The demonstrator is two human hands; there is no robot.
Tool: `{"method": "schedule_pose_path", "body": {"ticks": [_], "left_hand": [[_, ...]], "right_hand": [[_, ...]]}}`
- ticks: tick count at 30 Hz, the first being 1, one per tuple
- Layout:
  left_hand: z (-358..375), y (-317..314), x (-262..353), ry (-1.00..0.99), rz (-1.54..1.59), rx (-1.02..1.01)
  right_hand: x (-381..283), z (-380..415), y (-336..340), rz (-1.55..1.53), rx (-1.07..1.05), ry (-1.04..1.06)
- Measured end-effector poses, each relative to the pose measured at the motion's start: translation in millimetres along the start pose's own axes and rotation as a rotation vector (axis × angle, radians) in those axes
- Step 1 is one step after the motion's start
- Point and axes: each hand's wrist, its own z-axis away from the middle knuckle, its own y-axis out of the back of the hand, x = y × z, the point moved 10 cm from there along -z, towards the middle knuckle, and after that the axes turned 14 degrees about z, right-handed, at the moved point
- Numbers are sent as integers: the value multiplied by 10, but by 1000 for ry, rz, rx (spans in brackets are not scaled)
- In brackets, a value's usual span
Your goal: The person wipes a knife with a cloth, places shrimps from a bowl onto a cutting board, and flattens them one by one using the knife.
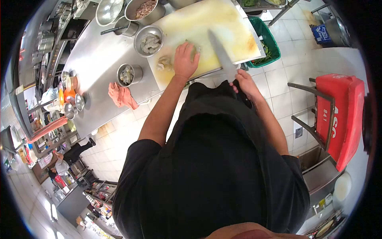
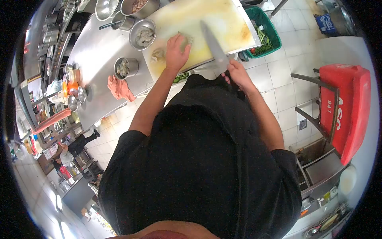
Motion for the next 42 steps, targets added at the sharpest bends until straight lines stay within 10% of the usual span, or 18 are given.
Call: {"method": "schedule_pose_path", "body": {"ticks": [42], "left_hand": [[257, -400, -215, 149, -212, -263]], "right_hand": [[-114, 279, -258, 301, -113, -23]]}}
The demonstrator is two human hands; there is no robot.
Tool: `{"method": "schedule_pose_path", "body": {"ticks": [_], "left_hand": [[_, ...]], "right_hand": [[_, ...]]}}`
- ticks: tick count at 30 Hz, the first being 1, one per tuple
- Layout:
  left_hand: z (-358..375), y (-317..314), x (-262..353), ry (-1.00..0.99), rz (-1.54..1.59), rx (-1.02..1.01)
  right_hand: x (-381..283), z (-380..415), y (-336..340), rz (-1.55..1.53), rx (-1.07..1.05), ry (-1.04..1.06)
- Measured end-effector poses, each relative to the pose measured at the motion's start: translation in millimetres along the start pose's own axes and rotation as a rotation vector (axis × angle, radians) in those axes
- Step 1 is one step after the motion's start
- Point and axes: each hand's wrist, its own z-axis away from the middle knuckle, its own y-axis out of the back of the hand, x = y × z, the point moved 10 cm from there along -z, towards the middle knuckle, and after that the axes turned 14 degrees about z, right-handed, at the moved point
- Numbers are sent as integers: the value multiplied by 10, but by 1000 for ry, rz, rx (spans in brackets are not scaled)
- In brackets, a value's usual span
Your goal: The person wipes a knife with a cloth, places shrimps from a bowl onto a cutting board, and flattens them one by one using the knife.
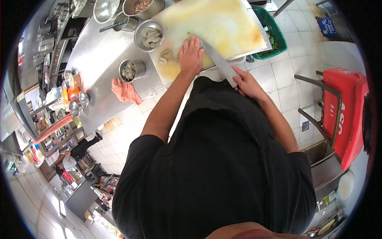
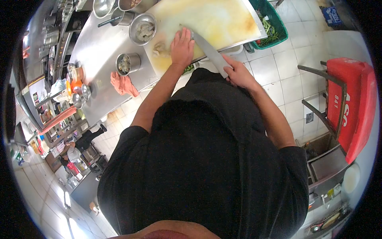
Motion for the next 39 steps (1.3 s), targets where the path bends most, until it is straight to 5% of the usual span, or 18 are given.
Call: {"method": "schedule_pose_path", "body": {"ticks": [7, 12, 17, 20, 35, 39], "left_hand": [[33, 33, 46, 6, 17, -17], [-1, 137, 42, -4, 127, 21], [-117, 348, 72, -53, 245, 189], [-227, 290, 36, 60, 269, 50], [-327, 297, -75, 66, 323, 85], [-346, 227, -302, 200, 426, 99]], "right_hand": [[-127, 245, 173, 309, 103, 160], [-105, 612, 452, 229, 82, -62], [-176, 471, 424, 226, 87, -14], [-200, 419, 347, 232, 61, -13], [-171, 344, 360, 333, 86, 33], [-135, 336, 378, 366, 92, 23]]}}
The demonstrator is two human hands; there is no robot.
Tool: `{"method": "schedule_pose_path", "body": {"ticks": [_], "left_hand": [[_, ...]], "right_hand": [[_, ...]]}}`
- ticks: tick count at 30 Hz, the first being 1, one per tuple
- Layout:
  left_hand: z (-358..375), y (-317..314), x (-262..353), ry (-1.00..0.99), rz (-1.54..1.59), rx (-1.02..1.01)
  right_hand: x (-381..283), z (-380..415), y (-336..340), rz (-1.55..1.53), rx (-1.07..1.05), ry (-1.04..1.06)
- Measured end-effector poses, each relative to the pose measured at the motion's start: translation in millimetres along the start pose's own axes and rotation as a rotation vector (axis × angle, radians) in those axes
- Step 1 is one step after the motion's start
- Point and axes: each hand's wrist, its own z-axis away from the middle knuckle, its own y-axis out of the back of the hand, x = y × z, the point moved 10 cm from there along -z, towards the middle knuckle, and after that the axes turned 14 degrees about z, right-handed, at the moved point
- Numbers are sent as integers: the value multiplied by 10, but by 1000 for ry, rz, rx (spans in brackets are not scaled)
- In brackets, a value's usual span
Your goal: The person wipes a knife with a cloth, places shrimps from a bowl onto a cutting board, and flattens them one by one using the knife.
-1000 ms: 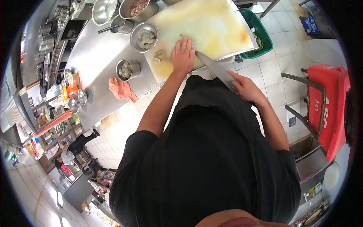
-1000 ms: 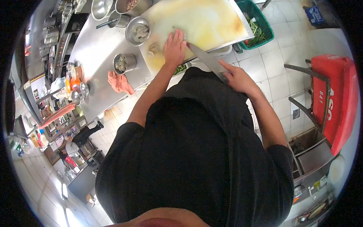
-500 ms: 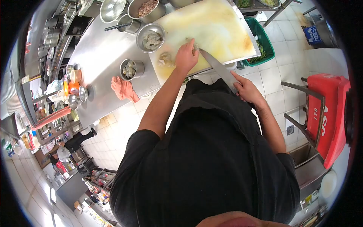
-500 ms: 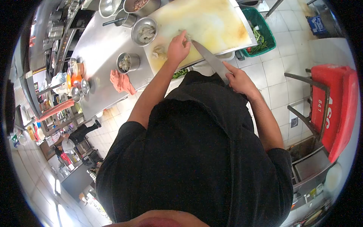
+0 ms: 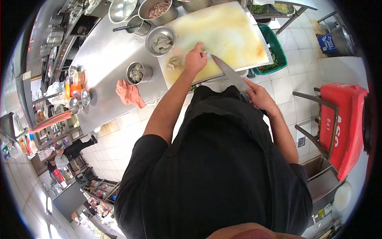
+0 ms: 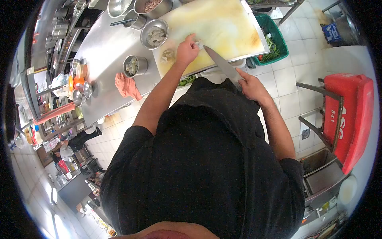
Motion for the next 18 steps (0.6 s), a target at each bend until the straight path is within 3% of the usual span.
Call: {"method": "schedule_pose_path", "body": {"ticks": [11, 18], "left_hand": [[12, 124, -159, 160, 351, 57], [35, 667, 68, -29, 227, 92]], "right_hand": [[-116, 87, 59, -14, -31, -19], [26, 178, 169, -98, 18, -35]]}}
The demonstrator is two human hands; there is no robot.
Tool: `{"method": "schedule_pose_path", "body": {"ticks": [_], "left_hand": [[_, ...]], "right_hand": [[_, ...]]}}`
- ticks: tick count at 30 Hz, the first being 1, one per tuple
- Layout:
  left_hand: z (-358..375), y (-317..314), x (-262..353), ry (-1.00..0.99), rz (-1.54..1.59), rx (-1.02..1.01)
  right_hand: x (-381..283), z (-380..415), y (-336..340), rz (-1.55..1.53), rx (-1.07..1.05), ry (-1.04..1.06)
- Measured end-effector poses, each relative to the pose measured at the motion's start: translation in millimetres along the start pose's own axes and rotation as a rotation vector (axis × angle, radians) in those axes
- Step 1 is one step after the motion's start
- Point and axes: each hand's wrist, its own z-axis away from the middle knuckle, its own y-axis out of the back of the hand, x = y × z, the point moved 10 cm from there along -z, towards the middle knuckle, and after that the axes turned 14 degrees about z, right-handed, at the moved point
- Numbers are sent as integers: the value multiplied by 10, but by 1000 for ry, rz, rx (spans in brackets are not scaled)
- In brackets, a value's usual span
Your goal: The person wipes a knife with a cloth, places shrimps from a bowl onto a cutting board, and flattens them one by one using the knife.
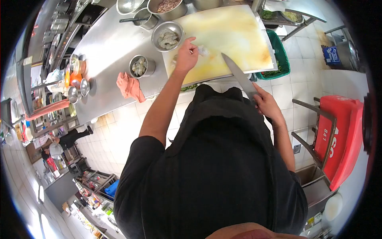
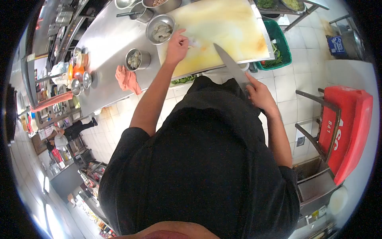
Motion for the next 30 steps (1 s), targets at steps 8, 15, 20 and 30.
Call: {"method": "schedule_pose_path", "body": {"ticks": [8, 15, 20, 30], "left_hand": [[389, 872, -198, 114, -458, -130], [172, 1338, 181, -174, -448, 132], [-501, 1337, -88, -155, -514, 46], [-765, 1056, -545, 142, -792, -232]], "right_hand": [[-132, -53, 26, 26, 10, -4], [-255, -167, -26, 63, 54, 95], [-509, -170, 2, 70, 43, 98], [-434, -107, -88, 41, 101, 101]]}}
